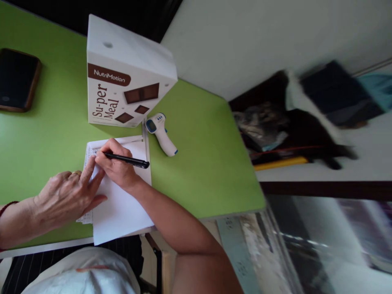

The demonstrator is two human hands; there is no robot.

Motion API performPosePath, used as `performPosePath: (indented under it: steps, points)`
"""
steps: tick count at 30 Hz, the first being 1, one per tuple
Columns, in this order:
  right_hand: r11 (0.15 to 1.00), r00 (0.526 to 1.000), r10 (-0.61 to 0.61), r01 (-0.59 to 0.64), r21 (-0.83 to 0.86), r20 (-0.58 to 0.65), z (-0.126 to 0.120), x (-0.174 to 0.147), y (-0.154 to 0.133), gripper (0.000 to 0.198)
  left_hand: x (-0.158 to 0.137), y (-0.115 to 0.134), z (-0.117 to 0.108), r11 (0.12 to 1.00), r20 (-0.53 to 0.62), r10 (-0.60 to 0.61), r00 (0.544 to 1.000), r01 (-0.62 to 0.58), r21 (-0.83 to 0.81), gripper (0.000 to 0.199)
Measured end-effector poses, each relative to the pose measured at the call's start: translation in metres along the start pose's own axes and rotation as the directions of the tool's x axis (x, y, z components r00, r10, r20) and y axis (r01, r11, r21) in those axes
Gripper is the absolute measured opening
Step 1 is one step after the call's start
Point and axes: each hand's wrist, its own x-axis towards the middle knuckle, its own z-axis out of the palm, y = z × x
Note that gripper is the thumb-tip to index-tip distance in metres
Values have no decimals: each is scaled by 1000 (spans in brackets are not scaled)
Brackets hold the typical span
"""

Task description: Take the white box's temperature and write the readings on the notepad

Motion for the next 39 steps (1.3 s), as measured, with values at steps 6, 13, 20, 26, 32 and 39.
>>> performPosePath:
  steps: [6, 13, 20, 26, 32, 39]
  points:
    - [1000, 1000, 3, -3, -9, -9, 1, 0, 0, 18, 0, 0, -1, 1000, 0, 5, 1000, -5, 3, 59]
    - [998, 997, 58, -58, -18, 42, -1, 0, -2, 18, -1, -1, -2, 1000, -43, -4, 999, 4, 12, 55]
    - [996, 994, 93, -92, -16, 52, -1, 1, -3, 18, -1, -1, 0, 999, -64, -15, 998, 13, -46, 54]
    - [999, 999, 44, -44, 1, 18, 0, 0, 1, 19, 0, -1, 1, 997, -61, -30, 998, 25, -74, 55]
    - [998, 998, 63, -62, 4, -11, -2, -1, 2, 20, 1, -2, 0, 1000, -43, -9, 999, 9, -7, 56]
    - [997, 997, 73, -73, 12, -13, -1, -1, 3, 20, 1, -1, 2, 1000, -47, -10, 999, 10, -1, 54]
